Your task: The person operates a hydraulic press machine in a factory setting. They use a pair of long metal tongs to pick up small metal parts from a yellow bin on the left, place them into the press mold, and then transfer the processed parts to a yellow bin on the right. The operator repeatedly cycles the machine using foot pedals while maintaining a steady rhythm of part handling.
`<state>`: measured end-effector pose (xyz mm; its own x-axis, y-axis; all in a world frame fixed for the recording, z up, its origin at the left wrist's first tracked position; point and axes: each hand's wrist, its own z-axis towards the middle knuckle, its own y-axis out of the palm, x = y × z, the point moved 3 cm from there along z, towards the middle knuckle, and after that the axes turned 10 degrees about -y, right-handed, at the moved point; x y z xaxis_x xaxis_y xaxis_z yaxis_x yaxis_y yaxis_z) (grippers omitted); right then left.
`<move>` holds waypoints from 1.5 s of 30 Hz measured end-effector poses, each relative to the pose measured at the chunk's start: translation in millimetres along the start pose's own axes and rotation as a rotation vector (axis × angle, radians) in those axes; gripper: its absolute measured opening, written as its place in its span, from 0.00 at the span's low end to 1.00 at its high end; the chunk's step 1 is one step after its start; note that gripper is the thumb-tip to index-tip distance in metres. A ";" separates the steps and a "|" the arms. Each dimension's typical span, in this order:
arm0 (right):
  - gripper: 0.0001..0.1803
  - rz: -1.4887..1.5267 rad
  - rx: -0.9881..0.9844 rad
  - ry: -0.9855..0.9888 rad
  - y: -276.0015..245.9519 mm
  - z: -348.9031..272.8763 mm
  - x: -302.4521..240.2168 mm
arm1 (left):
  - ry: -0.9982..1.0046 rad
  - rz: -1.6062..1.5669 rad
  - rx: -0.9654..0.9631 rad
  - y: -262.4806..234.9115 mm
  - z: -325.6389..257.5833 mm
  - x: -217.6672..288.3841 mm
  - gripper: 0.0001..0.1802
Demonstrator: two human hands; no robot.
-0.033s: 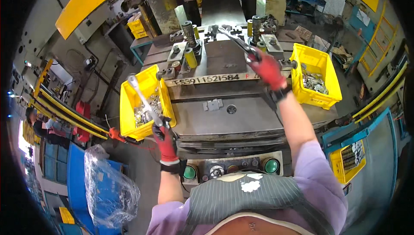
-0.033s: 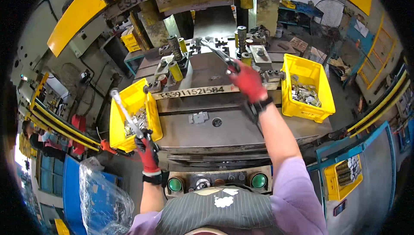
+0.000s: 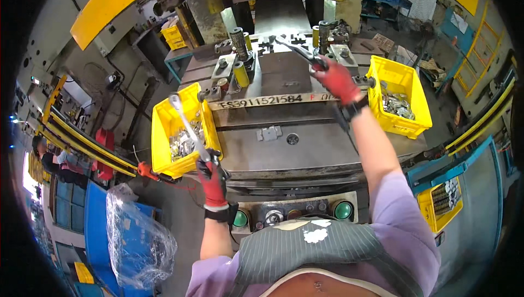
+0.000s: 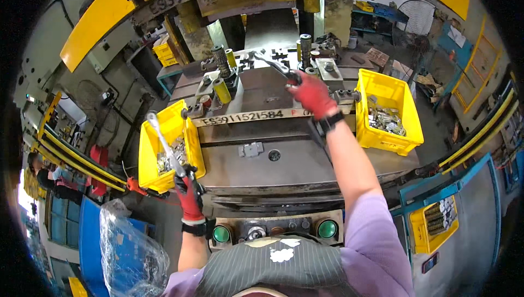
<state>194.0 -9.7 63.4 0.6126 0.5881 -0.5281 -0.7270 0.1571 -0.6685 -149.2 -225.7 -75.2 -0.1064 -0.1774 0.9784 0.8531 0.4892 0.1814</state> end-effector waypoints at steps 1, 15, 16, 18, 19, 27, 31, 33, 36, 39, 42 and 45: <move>0.18 -0.010 -0.085 0.032 0.5 21.1 27.2 | -0.054 -0.024 -0.037 19.4 -12.3 12.6 0.13; 0.14 -0.016 -0.282 -0.044 -1.9 71.3 56.5 | -0.221 -0.038 -0.022 -5.0 -58.2 -47.2 0.15; 0.17 -0.097 -0.228 -0.093 7.9 72.7 71.0 | -0.244 0.022 -0.060 11.6 -57.8 -40.2 0.15; 0.19 0.081 -0.152 -0.111 32.7 66.8 76.9 | -0.262 0.077 -0.098 27.4 -60.4 -34.3 0.15; 0.19 0.158 -0.155 -0.097 39.8 58.1 61.1 | -0.257 0.064 -0.106 28.0 -61.6 -34.0 0.15; 0.20 1.363 -0.144 0.432 91.6 43.5 69.9 | -0.308 0.058 -0.115 33.1 -62.0 -30.1 0.13; 0.26 1.249 -0.126 0.484 108.6 46.6 84.8 | -0.288 0.000 -0.081 25.4 -64.4 -33.0 0.14; 0.22 1.086 0.067 0.389 114.3 53.4 86.3 | -0.349 -0.056 -0.086 12.7 -62.4 -41.8 0.14; 0.13 1.003 -0.005 0.214 104.2 49.5 80.9 | -0.335 -0.022 -0.093 12.8 -61.9 -39.8 0.15; 0.15 0.880 0.244 0.164 63.5 10.9 23.9 | -0.259 -0.037 -0.046 2.6 -65.3 -46.2 0.14; 0.23 0.719 0.297 0.231 21.6 -49.7 55.9 | -0.242 -0.023 -0.086 13.0 -63.1 -41.0 0.14; 0.23 0.017 0.416 0.294 -33.0 -123.4 79.3 | -0.264 -0.011 -0.061 8.0 -67.5 -38.2 0.13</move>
<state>304.8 -66.1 -21.1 0.6176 0.3549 -0.7019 -0.7630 0.4870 -0.4251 -103.8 -272.6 -117.8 -0.2386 0.0503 0.9698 0.8796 0.4345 0.1938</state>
